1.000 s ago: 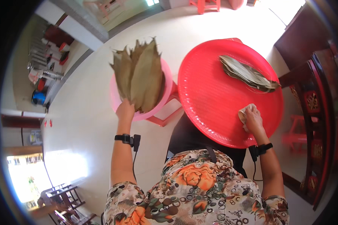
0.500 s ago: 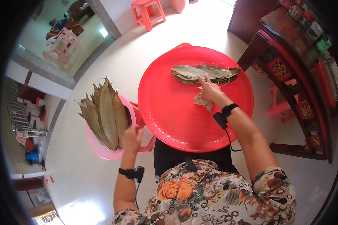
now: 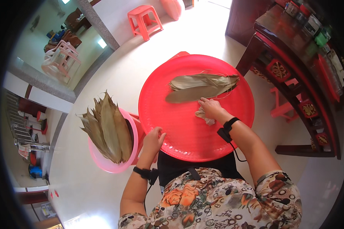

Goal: The person cleans leaves with a cloth on a tray. They pick a leaf from a bucket, wipe it on both sides, and place it in a pile on the red tray.

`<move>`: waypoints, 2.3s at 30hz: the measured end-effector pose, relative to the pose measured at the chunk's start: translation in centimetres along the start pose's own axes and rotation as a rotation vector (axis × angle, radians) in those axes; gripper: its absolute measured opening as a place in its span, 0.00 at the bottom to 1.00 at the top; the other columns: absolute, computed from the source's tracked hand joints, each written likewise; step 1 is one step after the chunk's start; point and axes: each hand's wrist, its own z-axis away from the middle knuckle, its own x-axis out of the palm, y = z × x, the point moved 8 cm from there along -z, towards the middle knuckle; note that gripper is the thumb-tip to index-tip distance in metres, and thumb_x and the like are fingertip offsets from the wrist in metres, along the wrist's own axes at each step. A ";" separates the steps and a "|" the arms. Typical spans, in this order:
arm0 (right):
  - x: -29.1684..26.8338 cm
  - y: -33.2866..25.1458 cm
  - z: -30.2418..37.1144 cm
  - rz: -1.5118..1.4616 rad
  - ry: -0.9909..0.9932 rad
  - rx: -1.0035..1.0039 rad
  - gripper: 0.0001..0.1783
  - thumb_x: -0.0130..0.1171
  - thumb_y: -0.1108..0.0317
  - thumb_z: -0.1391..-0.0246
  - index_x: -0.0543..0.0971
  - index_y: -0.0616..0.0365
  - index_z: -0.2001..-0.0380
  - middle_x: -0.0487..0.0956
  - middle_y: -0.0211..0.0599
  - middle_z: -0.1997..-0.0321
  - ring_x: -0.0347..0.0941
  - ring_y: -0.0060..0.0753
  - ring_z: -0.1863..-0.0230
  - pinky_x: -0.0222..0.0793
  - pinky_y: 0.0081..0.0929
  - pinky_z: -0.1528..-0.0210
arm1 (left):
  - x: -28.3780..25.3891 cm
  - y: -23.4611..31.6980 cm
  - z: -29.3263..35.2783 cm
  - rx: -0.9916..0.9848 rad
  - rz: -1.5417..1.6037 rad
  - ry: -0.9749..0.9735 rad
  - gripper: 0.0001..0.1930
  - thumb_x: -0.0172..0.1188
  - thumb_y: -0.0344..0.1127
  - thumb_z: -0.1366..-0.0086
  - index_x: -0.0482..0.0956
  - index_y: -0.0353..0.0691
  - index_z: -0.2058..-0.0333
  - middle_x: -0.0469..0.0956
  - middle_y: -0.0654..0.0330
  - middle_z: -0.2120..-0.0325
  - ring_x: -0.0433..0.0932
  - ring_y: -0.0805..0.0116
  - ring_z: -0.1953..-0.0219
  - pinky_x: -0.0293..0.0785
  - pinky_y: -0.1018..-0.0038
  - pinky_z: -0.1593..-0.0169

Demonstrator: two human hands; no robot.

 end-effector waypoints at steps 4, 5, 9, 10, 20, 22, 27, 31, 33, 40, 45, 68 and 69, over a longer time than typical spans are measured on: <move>-0.9 -0.6 3.1 0.024 -0.038 -0.031 0.25 0.65 0.57 0.57 0.74 0.56 0.55 0.71 0.34 0.50 0.74 0.47 0.55 0.74 0.42 0.57 | 1.3 0.6 -4.1 0.152 -0.101 0.075 0.23 0.63 0.39 0.42 0.71 0.35 0.51 0.74 0.47 0.56 0.75 0.53 0.55 0.72 0.63 0.52; -0.8 -1.0 3.9 0.037 -0.072 -0.074 0.26 0.65 0.59 0.59 0.74 0.55 0.55 0.71 0.34 0.50 0.74 0.47 0.54 0.74 0.43 0.57 | 1.1 1.9 -4.7 0.254 -0.179 0.136 0.27 0.64 0.40 0.43 0.68 0.34 0.48 0.70 0.44 0.49 0.72 0.50 0.48 0.70 0.62 0.46; -1.0 -1.3 7.3 0.074 -0.174 -0.085 0.28 0.66 0.63 0.61 0.73 0.54 0.53 0.70 0.33 0.47 0.74 0.47 0.55 0.75 0.43 0.58 | 4.4 4.8 -6.0 0.209 -0.247 -0.192 0.33 0.64 0.43 0.43 0.62 0.33 0.43 0.62 0.42 0.41 0.63 0.43 0.40 0.62 0.60 0.38; -1.2 -1.3 8.0 0.069 -0.183 -0.086 0.31 0.67 0.65 0.63 0.72 0.55 0.51 0.70 0.33 0.46 0.74 0.46 0.54 0.75 0.42 0.58 | 6.3 4.9 -5.5 0.197 -0.261 -0.353 0.34 0.63 0.44 0.42 0.62 0.33 0.42 0.60 0.41 0.40 0.63 0.42 0.40 0.62 0.59 0.38; -9.3 -6.2 10.4 -0.113 -0.091 -0.007 0.35 0.64 0.64 0.58 0.66 0.59 0.44 0.67 0.50 0.45 0.71 0.50 0.48 0.72 0.41 0.52 | 9.6 5.8 1.6 0.299 -0.518 -0.429 0.41 0.64 0.52 0.46 0.60 0.32 0.40 0.53 0.40 0.36 0.55 0.41 0.35 0.63 0.56 0.39; -9.1 -9.0 8.8 0.012 0.105 -0.077 0.37 0.64 0.61 0.58 0.65 0.60 0.44 0.65 0.51 0.42 0.70 0.50 0.47 0.72 0.41 0.52 | 8.9 6.3 1.6 0.318 -0.546 -0.329 0.41 0.64 0.52 0.46 0.61 0.31 0.41 0.55 0.41 0.37 0.56 0.41 0.36 0.64 0.55 0.40; 3.3 -9.6 6.6 0.133 0.021 -0.374 0.34 0.63 0.59 0.58 0.69 0.58 0.46 0.61 0.50 0.35 0.70 0.53 0.49 0.72 0.41 0.52 | 10.5 7.7 2.2 0.278 -0.228 -0.486 0.35 0.60 0.49 0.43 0.66 0.24 0.48 0.63 0.40 0.45 0.64 0.46 0.42 0.66 0.60 0.41; 3.6 -10.3 6.2 0.064 -0.052 -0.301 0.27 0.60 0.61 0.55 0.73 0.52 0.48 0.62 0.49 0.35 0.71 0.58 0.50 0.71 0.47 0.53 | 9.6 5.8 3.5 0.238 -0.287 -0.501 0.35 0.58 0.50 0.40 0.64 0.25 0.45 0.63 0.40 0.43 0.61 0.45 0.39 0.64 0.60 0.39; 3.7 -6.1 5.6 0.101 -0.031 -0.098 0.26 0.59 0.63 0.53 0.72 0.51 0.47 0.62 0.51 0.35 0.70 0.60 0.49 0.71 0.49 0.52 | 9.6 5.7 3.7 0.209 -0.276 -0.502 0.36 0.57 0.53 0.39 0.63 0.26 0.44 0.61 0.40 0.41 0.59 0.45 0.37 0.62 0.61 0.38; -2.0 6.3 6.3 0.064 -0.073 0.287 0.24 0.61 0.67 0.53 0.73 0.58 0.50 0.66 0.50 0.39 0.69 0.56 0.45 0.70 0.42 0.47 | 9.9 5.7 3.3 0.213 -0.251 -0.517 0.37 0.54 0.56 0.38 0.63 0.28 0.42 0.59 0.42 0.38 0.56 0.46 0.35 0.58 0.58 0.36; -4.7 -3.0 6.7 0.128 -0.103 0.130 0.23 0.64 0.67 0.57 0.76 0.58 0.55 0.71 0.44 0.48 0.70 0.47 0.48 0.74 0.38 0.54 | 10.1 5.4 3.0 0.236 -0.323 -0.553 0.37 0.54 0.56 0.38 0.62 0.34 0.39 0.57 0.46 0.36 0.52 0.44 0.33 0.55 0.50 0.36; -2.3 10.8 11.4 0.045 -0.013 0.372 0.19 0.62 0.68 0.56 0.75 0.57 0.58 0.73 0.52 0.51 0.71 0.60 0.52 0.70 0.46 0.51 | 9.4 6.3 -0.2 0.354 -0.408 -0.148 0.12 0.62 0.40 0.45 0.75 0.39 0.68 0.74 0.54 0.66 0.75 0.54 0.61 0.75 0.62 0.60; -2.2 10.7 12.0 0.023 -0.007 0.352 0.17 0.61 0.69 0.56 0.74 0.57 0.60 0.74 0.52 0.53 0.73 0.58 0.55 0.70 0.45 0.53 | 9.6 5.8 -0.4 0.380 -0.421 -0.106 0.09 0.61 0.38 0.45 0.75 0.40 0.70 0.75 0.54 0.68 0.76 0.54 0.62 0.75 0.62 0.62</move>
